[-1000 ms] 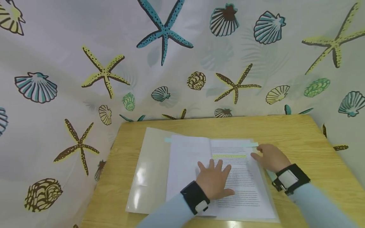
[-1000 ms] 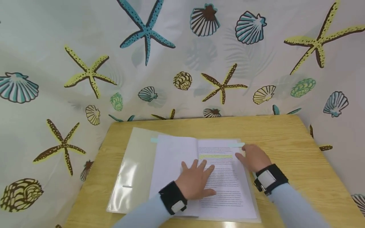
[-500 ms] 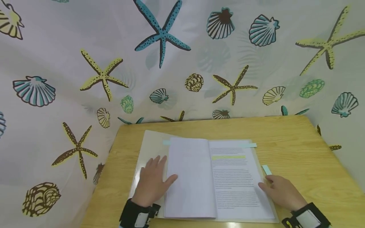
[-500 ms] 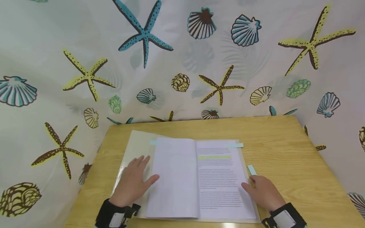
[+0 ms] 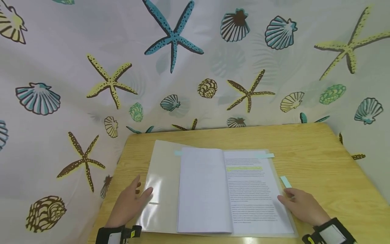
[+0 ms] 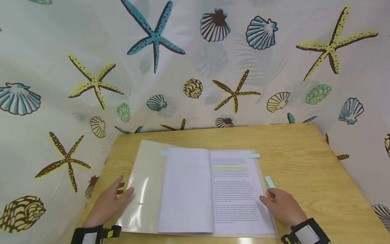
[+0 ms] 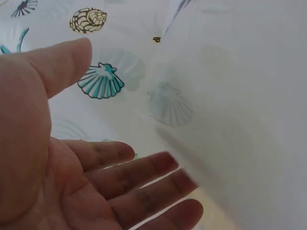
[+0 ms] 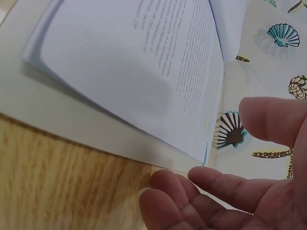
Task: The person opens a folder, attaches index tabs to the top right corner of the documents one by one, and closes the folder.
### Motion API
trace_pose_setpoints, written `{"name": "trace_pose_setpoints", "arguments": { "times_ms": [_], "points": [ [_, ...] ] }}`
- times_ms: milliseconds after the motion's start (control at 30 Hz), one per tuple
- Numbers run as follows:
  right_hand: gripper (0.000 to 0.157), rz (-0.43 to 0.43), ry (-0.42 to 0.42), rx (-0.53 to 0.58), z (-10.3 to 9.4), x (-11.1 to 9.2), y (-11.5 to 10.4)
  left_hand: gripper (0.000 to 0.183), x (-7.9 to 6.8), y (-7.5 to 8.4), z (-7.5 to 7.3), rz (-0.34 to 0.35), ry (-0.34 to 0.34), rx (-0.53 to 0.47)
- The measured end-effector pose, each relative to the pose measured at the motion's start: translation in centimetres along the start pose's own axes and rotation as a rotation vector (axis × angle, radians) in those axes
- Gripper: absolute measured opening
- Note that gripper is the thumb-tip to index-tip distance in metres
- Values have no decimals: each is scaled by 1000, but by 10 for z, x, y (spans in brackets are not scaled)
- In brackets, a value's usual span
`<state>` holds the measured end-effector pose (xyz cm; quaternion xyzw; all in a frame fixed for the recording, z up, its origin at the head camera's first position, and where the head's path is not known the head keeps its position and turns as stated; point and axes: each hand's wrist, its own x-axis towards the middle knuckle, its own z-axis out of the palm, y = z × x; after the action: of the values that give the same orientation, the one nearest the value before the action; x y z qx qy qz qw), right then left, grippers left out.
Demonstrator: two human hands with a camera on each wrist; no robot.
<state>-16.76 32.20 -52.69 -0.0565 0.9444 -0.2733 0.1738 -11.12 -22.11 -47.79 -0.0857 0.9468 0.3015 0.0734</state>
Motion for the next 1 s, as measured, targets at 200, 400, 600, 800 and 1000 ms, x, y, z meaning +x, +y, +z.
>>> {"name": "trace_pose_setpoints", "arguments": {
  "times_ms": [200, 400, 600, 800, 1000],
  "points": [
    [72, 35, -25, 19, 2, 2, 1, 75, -4, -14, 12, -29, 15, -94],
    [74, 47, -34, 26, 4, 2, 0, 69, -7, -16, 21, -36, 35, -156],
    [73, 41, -36, 44, 5, 2, -2, 70, -12, -9, 19, -27, 19, -190],
    [73, 39, -35, 54, 2, 0, -6, 67, -20, -3, 14, 15, 11, -221],
    [73, 35, -27, 55, 3, -1, -8, 59, -30, 1, 8, 107, 25, -304]
  ]
}}
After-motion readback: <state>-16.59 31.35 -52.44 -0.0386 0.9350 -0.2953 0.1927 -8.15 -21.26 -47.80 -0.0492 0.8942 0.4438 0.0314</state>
